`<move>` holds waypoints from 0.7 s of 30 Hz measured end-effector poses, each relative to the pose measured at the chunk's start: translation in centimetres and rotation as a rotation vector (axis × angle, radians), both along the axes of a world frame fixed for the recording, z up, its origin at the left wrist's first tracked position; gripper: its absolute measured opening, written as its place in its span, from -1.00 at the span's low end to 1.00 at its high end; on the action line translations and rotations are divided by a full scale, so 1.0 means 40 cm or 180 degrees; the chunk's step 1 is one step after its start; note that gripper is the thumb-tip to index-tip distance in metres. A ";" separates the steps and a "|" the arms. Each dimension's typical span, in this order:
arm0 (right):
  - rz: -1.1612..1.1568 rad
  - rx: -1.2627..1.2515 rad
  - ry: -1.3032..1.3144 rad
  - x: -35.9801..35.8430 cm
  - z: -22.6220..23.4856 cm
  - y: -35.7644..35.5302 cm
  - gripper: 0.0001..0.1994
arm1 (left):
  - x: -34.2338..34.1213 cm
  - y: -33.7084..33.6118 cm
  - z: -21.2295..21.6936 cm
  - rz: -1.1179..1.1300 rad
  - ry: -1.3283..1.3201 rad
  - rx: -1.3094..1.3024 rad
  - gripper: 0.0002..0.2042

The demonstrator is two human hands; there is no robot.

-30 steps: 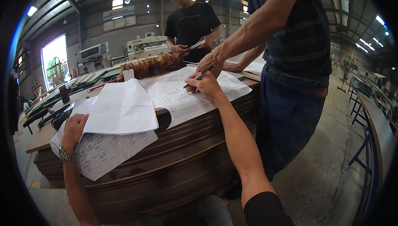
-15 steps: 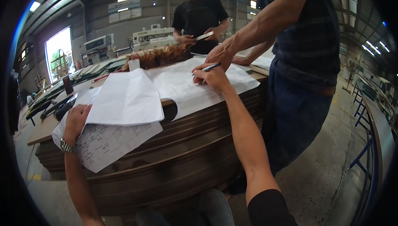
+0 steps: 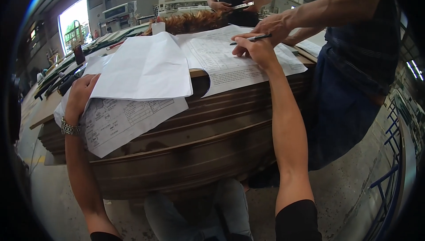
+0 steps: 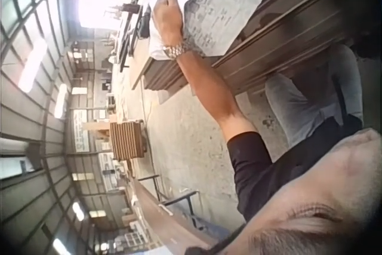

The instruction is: Inspecting technical drawings and checklists on a workbench in a factory.

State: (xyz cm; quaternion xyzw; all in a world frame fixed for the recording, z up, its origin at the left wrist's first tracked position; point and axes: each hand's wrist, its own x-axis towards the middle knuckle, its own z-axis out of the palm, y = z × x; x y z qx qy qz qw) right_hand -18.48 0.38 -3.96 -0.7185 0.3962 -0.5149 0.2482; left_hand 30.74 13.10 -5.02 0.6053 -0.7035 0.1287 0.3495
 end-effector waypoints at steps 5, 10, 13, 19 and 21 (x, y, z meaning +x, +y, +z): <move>-0.0060 -0.0020 0.0003 -0.007 -0.005 -0.015 -0.70 | 0.011 -0.007 -0.008 -0.0108 0.0022 -0.0154 -0.57; -0.0248 -0.0210 0.0233 -0.003 -0.012 -0.025 -0.68 | 0.028 -0.024 -0.010 -0.0002 -0.0802 -0.0205 -0.51; -0.0541 -0.0570 0.0132 0.015 -0.017 -0.023 -0.70 | 0.025 -0.019 0.000 0.0243 0.0013 0.0094 -0.49; -0.1592 -0.2895 0.0074 0.053 -0.084 0.121 -0.72 | -0.002 -0.003 0.028 0.0361 -0.0220 0.0278 -0.50; -0.1852 -0.3220 0.0341 0.058 -0.119 0.200 -0.69 | -0.009 0.002 0.042 0.0277 -0.0247 0.0349 -0.50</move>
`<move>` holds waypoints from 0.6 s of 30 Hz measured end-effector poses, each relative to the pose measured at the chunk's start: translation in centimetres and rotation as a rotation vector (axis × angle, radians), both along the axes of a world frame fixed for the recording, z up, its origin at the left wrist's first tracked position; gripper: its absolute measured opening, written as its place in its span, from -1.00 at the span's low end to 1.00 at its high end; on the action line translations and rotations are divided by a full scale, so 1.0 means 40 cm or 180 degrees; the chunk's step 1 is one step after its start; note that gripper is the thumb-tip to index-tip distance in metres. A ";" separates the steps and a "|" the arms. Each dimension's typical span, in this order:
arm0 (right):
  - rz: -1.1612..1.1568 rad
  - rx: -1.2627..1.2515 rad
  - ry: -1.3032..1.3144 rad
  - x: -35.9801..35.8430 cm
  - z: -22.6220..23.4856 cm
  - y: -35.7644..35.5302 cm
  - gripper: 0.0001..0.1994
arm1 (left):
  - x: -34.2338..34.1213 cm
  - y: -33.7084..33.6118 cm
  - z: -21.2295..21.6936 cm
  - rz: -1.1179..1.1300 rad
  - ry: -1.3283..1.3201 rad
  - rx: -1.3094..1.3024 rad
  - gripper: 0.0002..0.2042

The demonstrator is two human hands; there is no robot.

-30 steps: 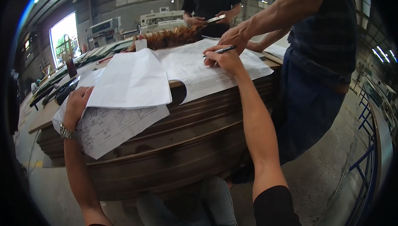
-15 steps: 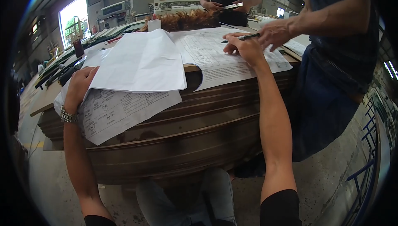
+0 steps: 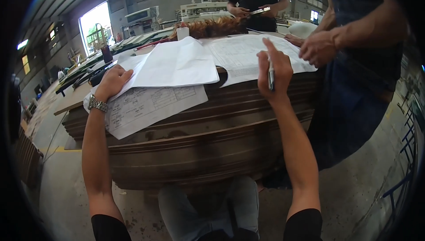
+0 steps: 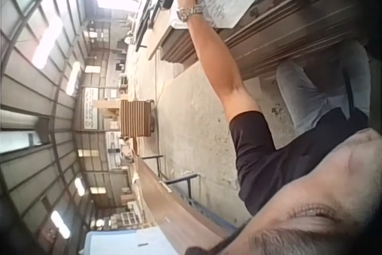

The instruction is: Inspecting technical drawings and checklists on a workbench in a factory.

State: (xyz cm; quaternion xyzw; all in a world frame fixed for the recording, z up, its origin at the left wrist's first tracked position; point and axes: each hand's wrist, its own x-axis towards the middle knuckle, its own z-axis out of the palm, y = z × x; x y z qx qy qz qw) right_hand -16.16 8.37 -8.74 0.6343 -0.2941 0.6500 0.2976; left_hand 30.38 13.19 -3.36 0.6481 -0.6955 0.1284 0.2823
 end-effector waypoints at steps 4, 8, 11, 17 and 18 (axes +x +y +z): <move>0.1745 0.1566 -0.1242 -0.001 0.008 0.034 -0.66 | -0.022 0.011 0.041 0.0342 0.0060 0.0233 -0.43; 0.2160 0.2169 -0.1304 -0.051 0.082 -0.054 -0.66 | -0.075 0.075 0.082 0.0406 -0.0031 0.0347 -0.44; 0.2120 0.2587 -0.0927 -0.074 0.109 -0.127 -0.72 | -0.159 0.176 0.049 -0.0370 -0.0270 -0.1492 -0.62; 0.2428 0.3083 -0.1046 -0.075 0.084 -0.174 -0.76 | -0.357 0.405 -0.218 -0.1897 0.0473 -0.0841 -0.75; 0.2400 0.3105 -0.1097 -0.074 0.082 -0.175 -0.76 | -0.375 0.417 -0.274 -0.2102 0.0361 -0.0408 -0.74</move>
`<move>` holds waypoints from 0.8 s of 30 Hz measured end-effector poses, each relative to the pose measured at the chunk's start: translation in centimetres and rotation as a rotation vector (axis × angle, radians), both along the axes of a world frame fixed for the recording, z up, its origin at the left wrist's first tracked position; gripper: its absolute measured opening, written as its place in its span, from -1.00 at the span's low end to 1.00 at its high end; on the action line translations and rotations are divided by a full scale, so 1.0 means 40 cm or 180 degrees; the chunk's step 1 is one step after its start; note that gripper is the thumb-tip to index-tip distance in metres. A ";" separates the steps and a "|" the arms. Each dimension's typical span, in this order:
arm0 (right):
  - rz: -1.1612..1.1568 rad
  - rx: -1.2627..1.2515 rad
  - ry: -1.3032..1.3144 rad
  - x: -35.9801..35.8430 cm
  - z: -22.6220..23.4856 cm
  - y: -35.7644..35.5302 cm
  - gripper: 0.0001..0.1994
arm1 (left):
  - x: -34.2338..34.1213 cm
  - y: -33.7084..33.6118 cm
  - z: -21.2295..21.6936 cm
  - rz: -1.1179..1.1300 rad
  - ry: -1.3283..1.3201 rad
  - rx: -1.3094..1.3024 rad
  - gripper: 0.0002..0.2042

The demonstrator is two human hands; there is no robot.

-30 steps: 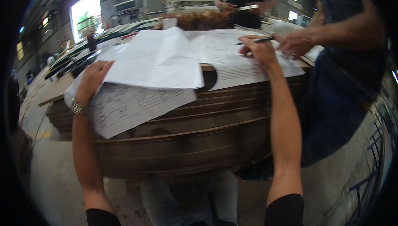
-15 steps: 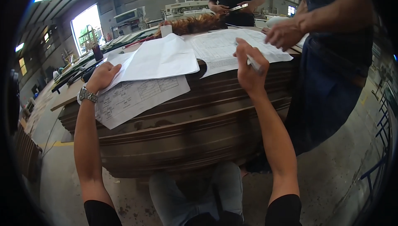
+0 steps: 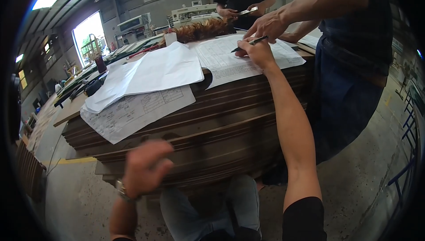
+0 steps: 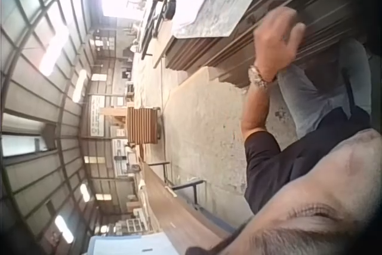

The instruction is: Inspecting technical drawings and checklists on a workbench in a factory.

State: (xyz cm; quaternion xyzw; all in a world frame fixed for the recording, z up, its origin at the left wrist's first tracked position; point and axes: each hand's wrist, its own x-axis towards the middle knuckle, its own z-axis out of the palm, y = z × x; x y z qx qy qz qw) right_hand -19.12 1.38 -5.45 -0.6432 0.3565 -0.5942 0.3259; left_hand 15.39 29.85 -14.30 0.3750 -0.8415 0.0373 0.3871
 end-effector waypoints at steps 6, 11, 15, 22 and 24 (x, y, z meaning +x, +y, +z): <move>-0.0547 0.0134 0.0341 0.003 0.017 -0.004 -0.74 | -0.046 -0.073 -0.462 -0.0807 -0.1106 0.2961 -0.51; -0.0837 0.0111 0.0436 0.016 0.015 -0.001 -0.65 | -0.086 -0.152 -0.915 -0.0883 -0.0651 0.4323 -0.48; -0.1157 0.0108 0.0537 0.027 0.022 0.007 -0.65 | -0.152 -0.108 -1.204 -0.0098 -0.0656 0.4097 -0.48; -0.1016 0.0194 0.0378 0.026 0.027 0.033 -0.68 | -0.198 -0.043 -1.395 -0.1212 -0.0281 0.2943 -0.51; -0.0923 0.0276 0.0336 0.022 0.031 0.033 -0.67 | -0.190 -0.046 -1.390 -0.1513 -0.1171 0.3670 -0.57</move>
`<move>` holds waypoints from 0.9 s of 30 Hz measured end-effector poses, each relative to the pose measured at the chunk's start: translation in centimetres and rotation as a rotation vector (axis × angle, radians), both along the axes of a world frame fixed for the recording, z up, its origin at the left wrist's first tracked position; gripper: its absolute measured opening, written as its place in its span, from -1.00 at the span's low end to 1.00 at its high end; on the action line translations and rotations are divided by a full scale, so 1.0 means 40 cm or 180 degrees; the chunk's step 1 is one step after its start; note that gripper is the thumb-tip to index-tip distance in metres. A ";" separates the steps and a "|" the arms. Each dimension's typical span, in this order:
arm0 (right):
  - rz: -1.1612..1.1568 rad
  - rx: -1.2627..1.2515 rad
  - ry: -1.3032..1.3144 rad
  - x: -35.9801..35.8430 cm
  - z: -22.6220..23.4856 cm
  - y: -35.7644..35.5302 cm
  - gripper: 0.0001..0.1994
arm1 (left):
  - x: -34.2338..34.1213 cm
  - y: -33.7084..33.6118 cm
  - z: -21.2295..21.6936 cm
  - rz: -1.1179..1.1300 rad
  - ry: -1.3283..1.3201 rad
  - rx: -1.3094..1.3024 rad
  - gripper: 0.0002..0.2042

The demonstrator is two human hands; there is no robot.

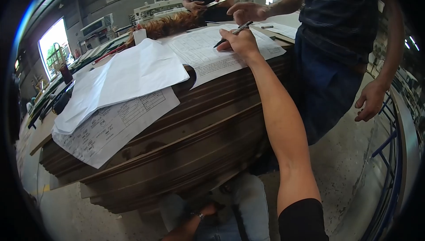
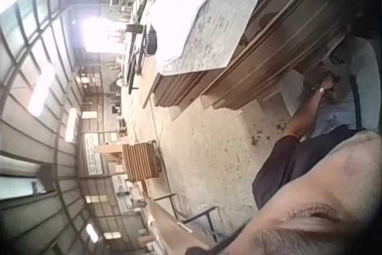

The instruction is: Inspecting technical drawings and checklists on a workbench in a factory.

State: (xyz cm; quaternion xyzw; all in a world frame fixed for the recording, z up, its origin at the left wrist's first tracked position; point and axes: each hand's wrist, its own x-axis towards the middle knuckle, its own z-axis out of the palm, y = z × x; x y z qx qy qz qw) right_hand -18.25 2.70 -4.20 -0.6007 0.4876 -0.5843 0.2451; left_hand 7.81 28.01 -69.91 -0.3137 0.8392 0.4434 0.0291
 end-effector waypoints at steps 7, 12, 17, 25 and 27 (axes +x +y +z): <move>0.0816 0.0129 -0.0603 -0.016 -0.005 -0.009 -0.72 | 0.020 0.004 0.017 0.0423 0.0181 -0.0770 -0.31; 0.1398 0.0123 -0.0628 -0.031 0.003 -0.006 -0.72 | 0.037 -0.040 -0.004 0.0708 -0.0106 -0.1011 -0.58; 0.1650 -0.0019 -0.0393 -0.042 -0.003 -0.007 -0.71 | 0.115 -0.069 0.037 0.1575 0.0041 -0.0652 -0.58; 0.1138 -0.0618 -0.0435 -0.041 -0.035 -0.022 -0.73 | 0.074 -0.108 0.087 0.1807 -0.0427 -0.0557 -0.60; 0.1061 -0.0557 -0.0415 -0.035 -0.039 -0.027 -0.73 | 0.058 -0.088 0.088 0.1924 -0.0525 -0.0577 -0.62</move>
